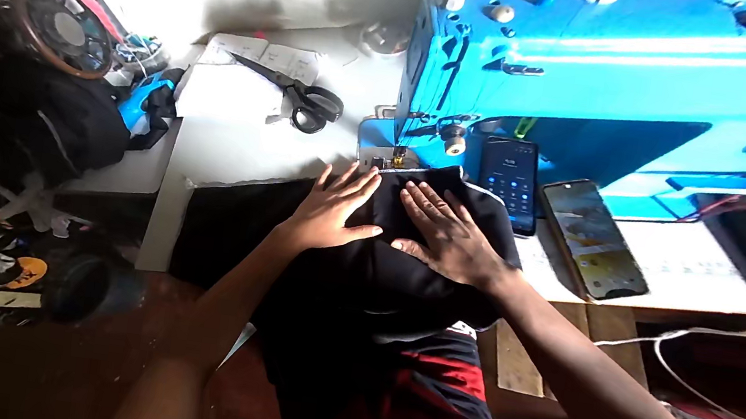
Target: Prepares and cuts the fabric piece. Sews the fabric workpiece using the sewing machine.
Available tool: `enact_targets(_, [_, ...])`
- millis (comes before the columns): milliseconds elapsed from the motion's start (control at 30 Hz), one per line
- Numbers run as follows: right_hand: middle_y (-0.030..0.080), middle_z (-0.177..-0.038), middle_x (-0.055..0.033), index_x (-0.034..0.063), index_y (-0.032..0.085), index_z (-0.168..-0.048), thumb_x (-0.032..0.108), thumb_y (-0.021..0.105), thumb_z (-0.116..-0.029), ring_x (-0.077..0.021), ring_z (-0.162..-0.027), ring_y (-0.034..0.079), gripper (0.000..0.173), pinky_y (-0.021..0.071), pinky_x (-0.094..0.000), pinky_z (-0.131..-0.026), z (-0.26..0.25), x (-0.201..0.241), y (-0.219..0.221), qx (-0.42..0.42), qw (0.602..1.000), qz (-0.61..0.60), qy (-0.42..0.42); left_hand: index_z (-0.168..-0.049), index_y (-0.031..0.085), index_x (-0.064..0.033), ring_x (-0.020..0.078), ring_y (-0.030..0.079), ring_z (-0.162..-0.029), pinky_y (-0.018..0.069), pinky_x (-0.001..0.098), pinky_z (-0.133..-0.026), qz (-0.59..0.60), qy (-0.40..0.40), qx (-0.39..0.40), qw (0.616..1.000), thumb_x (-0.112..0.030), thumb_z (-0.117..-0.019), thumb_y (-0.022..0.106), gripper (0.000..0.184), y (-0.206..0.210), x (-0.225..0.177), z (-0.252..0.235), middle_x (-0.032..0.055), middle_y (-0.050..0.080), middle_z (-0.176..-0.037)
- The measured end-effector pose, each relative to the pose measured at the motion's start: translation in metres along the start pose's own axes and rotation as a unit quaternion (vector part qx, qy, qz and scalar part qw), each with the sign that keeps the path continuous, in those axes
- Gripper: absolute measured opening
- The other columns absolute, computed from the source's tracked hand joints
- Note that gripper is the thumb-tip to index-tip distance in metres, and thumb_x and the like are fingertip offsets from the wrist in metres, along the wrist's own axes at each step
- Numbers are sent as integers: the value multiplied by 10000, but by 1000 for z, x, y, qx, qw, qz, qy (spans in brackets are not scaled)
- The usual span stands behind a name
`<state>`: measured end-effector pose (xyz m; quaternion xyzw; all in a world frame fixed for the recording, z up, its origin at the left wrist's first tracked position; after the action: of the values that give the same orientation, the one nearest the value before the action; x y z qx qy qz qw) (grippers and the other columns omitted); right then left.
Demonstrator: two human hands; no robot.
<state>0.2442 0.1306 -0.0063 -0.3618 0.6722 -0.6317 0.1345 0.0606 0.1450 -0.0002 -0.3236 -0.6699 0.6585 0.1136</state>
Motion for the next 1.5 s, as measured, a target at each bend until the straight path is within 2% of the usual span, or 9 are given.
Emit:
enact_targets(200, [384, -1638, -121, 52, 431, -1557, 694, 312, -1017, -294, -1534, 330, 847, 247, -565, -1234, 2, 17, -9, -21, 999, -18, -42, -1590, 380, -91, 305, 228, -1569, 91, 674, -1227, 1, 1, -19, 1000, -646, -966, 514, 846, -1, 0, 1, 55, 365, -1654])
enact_targets(367, [439, -1610, -92, 74, 493, -1523, 671, 322, -1028, -276, -1520, 363, 794, 245, -548, -1239, 10, 35, -5, -9, 996, -25, -90, -1529, 500, -119, 266, 287, -1552, 82, 686, -1218, 74, -37, -16, 996, -428, -1086, 408, 548, -7, 1, -6, 10, 432, -1617])
enact_targets(500, [466, -1593, -84, 81, 516, -1508, 634, 335, -1045, -263, -1514, 375, 744, 266, -532, -1239, 22, 51, -5, -3, 994, -32, -107, -1437, 615, -130, 269, 412, -1491, 130, 712, -1196, 75, -49, -68, 994, -354, -1069, 502, 445, -11, 1, -8, 0, 549, -1528])
enact_targets(667, [514, -1554, -92, 63, 520, -1496, 566, 435, -1039, -268, -1463, 457, 685, 342, -543, -1191, 40, 65, -2, 1, 992, -49, -119, -1424, 628, -130, 276, 430, -1480, 109, 731, -1188, 67, -63, -81, 992, -311, -1069, 503, 418, -16, -3, -8, -2, 572, -1505])
enact_targets(1000, [510, -1563, -56, 113, 513, -1512, 553, 486, -1017, -263, -1469, 448, 662, 338, -557, -1183, 44, 61, 2, -5, 991, -28, -130, -1395, 658, -154, 297, 449, -1465, 79, 773, -1164, 23, -67, -115, 991, -262, -1066, 496, 382, -14, -7, -7, -7, 610, -1465])
enact_targets(1200, [497, -1573, -51, 120, 505, -1518, 568, 491, -1010, -266, -1473, 442, 678, 334, -559, -1183, 44, 60, 3, 5, 991, -24, -133, -1074, 819, -169, 305, 598, -1329, 180, 732, -1170, -44, 46, -235, 970, -128, -974, 621, 226, -22, -17, -4, 1, 751, -1231])
enact_targets(1300, [482, -1585, -53, 122, 491, -1529, 554, 516, -1004, -270, -1482, 427, 680, 326, -567, -1187, 44, 59, 4, 9, 991, -29, -133, -1135, 801, -136, 319, 548, -1382, 149, 753, -1168, -53, 20, -192, 980, -198, -1007, 595, 250, -19, -17, -5, 9, 728, -1285])
enact_targets(1400, [473, -1591, -58, 112, 479, -1535, 557, 528, -996, -275, -1487, 419, 701, 324, -574, -1184, 45, 60, 4, 10, 991, -27, -134, -1325, 710, -143, 324, 402, -1492, 47, 759, -1187, -42, -16, -116, 992, -413, -1059, 484, 441, -15, -16, -1, 4, 628, -1444])
enact_targets(1500, [488, -1579, -72, 97, 500, -1516, 559, 516, -1006, -290, -1485, 421, 689, 312, -590, -1193, 44, 60, -3, 24, 989, -70, -128, -1500, 546, -148, 338, 283, -1547, 21, 785, -1165, -27, -24, -67, 997, -626, -983, 502, 706, -7, -11, 9, 7, 490, -1579])
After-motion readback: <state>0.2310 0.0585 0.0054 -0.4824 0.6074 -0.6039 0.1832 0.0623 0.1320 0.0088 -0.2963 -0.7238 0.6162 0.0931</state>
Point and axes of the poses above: each hand's wrist, its own z-axis away from the middle knuckle, its own y-axis out of the palm, x = y × z, the point moved 7 cm from there along -z, towards the middle knuckle
